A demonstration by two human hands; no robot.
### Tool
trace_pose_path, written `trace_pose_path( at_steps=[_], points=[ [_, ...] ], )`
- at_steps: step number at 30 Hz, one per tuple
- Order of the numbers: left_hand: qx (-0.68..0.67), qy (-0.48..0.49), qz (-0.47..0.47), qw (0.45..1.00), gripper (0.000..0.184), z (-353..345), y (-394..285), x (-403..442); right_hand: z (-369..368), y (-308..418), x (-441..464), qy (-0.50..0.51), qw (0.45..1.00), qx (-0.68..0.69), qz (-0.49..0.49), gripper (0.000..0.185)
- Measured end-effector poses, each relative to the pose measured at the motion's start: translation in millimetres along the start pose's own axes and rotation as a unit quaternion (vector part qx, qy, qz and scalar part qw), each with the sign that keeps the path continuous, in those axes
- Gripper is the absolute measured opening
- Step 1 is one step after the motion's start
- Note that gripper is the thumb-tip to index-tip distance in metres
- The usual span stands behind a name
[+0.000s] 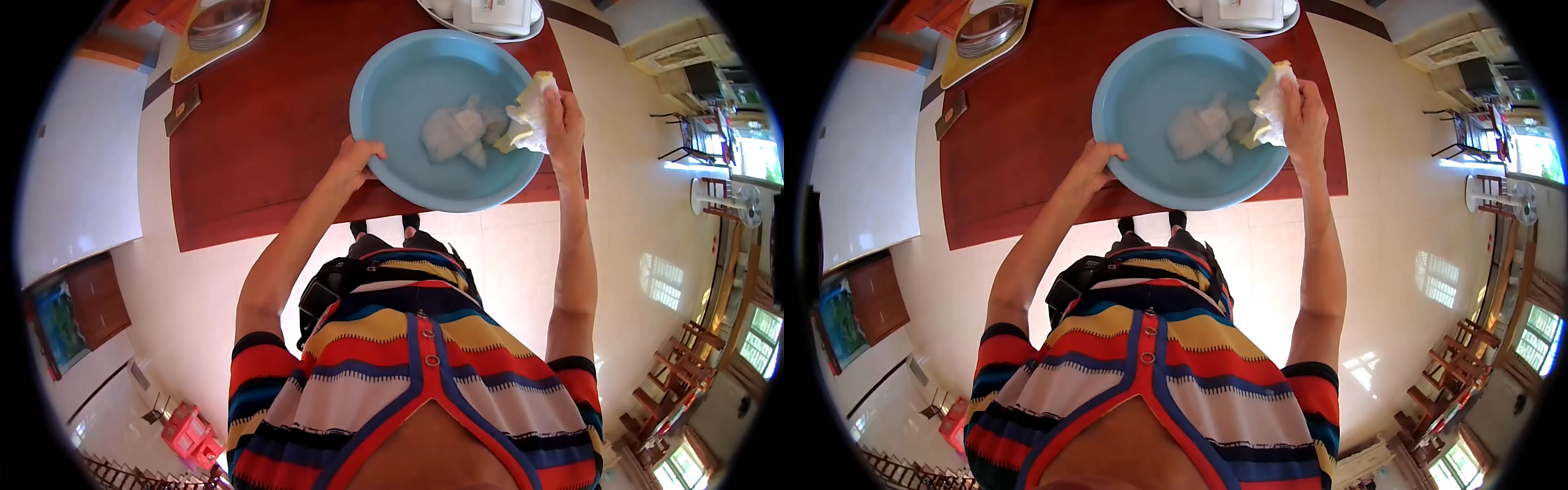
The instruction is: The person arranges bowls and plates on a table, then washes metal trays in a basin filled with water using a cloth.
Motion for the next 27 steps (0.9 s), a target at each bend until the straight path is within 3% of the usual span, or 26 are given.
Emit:
trace_pose_path(
  at_steps=[4,5,7,10,12,15,17,18,19,21,24,26,27],
  points=[
    [-0.027,0.042,0.001,0.999,0.048,-5,11,4,-25,9,5,0.080,0.997,0.003,-0.003,0.031],
    [-0.031,0.037,-0.001,0.999,0.049,-7,13,4,-34,9,5,0.121,0.990,-0.072,-0.008,0.029],
    [0.011,0.028,0.020,0.999,0.057,-12,7,-9,-62,3,3,0.142,0.941,-0.275,0.135,0.028],
    [0.026,-0.005,0.022,0.999,0.061,6,-7,-21,-84,32,-4,0.136,0.951,-0.205,0.189,0.027],
    [0.157,-0.051,0.023,0.986,0.057,36,-23,-30,-101,52,-6,0.163,0.960,-0.162,0.163,0.028],
    [0.218,-0.047,-0.124,0.967,0.046,124,-74,-25,-124,88,-14,0.185,0.967,-0.122,0.127,0.026],
    [0.255,-0.127,-0.243,0.927,0.030,205,-116,-21,-142,111,-26,0.201,0.963,-0.095,0.152,0.023],
    [0.309,-0.172,-0.259,0.899,0.026,248,-138,-22,-153,123,-34,0.200,0.963,-0.095,0.153,0.023],
    [0.382,-0.213,-0.321,0.840,0.021,292,-158,-17,-162,133,-43,0.201,0.966,-0.070,0.144,0.021],
    [0.487,-0.295,-0.332,0.752,0.019,355,-200,-20,-182,154,-65,0.199,0.970,-0.047,0.131,0.020],
    [0.520,-0.311,-0.317,0.730,0.026,430,-246,7,-231,173,-96,0.220,0.969,-0.043,0.103,0.017],
    [0.628,-0.288,-0.347,0.634,0.043,444,-267,26,-264,187,-120,0.234,0.969,0.010,0.084,0.020],
    [0.629,-0.279,-0.350,0.636,0.043,454,-275,36,-275,197,-125,0.229,0.970,0.005,0.078,0.020]
  ],
)
Point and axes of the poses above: each hand's wrist, its own x-axis towards the middle knuckle, its own z-axis out of the back of the hand, y = z × x, the point moved 9 cm from there along x, towards the middle knuckle, and after that the axes turned 1 degree about -y, right-handed, at the moved point
